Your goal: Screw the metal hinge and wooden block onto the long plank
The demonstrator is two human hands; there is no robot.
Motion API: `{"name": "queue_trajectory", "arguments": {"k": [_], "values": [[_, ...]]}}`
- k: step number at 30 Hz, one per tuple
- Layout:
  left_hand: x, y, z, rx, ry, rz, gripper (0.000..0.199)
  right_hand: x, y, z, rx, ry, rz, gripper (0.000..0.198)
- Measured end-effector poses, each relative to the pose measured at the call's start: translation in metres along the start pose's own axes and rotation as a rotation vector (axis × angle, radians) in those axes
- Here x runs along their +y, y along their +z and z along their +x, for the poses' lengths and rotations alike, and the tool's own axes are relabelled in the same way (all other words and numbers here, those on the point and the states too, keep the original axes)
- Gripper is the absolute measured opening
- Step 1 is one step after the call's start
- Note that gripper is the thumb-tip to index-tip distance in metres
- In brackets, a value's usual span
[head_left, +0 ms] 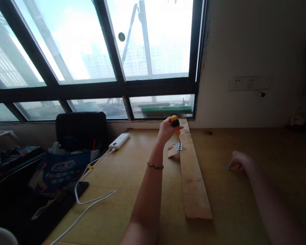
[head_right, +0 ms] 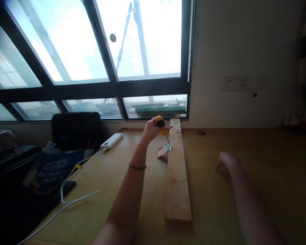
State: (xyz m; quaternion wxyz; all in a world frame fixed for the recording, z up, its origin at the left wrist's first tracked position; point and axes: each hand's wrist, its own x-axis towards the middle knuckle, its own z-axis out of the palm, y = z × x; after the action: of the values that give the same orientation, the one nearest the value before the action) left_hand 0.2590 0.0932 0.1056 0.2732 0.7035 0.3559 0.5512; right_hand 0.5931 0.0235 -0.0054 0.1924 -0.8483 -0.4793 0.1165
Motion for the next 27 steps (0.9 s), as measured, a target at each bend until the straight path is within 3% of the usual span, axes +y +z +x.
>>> {"name": "queue_trajectory", "arguments": {"k": [3,6,9,11,14,17,19,22,27], "values": [[-0.003,0.000,0.002,-0.014,-0.016,-0.043,0.040,0.017,0.007,0.011,-0.383,0.233,0.010,0.032],[-0.001,0.000,0.001,-0.054,-0.018,-0.102,0.040,0.010,-0.005,0.019,-0.352,0.140,-0.035,0.027],[0.003,0.003,-0.002,-0.113,-0.019,-0.153,0.039,-0.030,-0.020,0.013,-0.126,-0.197,-0.069,0.020],[0.006,0.008,-0.003,-0.146,-0.006,-0.173,0.037,-0.072,-0.023,-0.002,0.015,-0.458,0.117,0.018],[0.010,0.013,-0.005,-0.191,0.036,-0.180,0.033,-0.140,-0.015,-0.033,0.025,-0.839,0.497,0.037],[0.013,0.014,-0.005,-0.166,0.092,-0.105,0.033,-0.186,0.001,-0.053,-0.040,-1.039,0.750,0.036],[0.013,0.012,-0.005,-0.150,0.124,-0.054,0.035,-0.200,0.011,-0.056,-0.022,-1.052,0.810,0.029],[0.011,0.011,-0.004,-0.176,0.135,-0.063,0.046,-0.203,0.023,-0.054,0.061,-0.957,0.863,0.021],[0.006,0.024,-0.005,-0.100,0.134,-0.087,0.047,-0.203,0.034,-0.052,0.280,-0.827,0.899,0.028]]}}
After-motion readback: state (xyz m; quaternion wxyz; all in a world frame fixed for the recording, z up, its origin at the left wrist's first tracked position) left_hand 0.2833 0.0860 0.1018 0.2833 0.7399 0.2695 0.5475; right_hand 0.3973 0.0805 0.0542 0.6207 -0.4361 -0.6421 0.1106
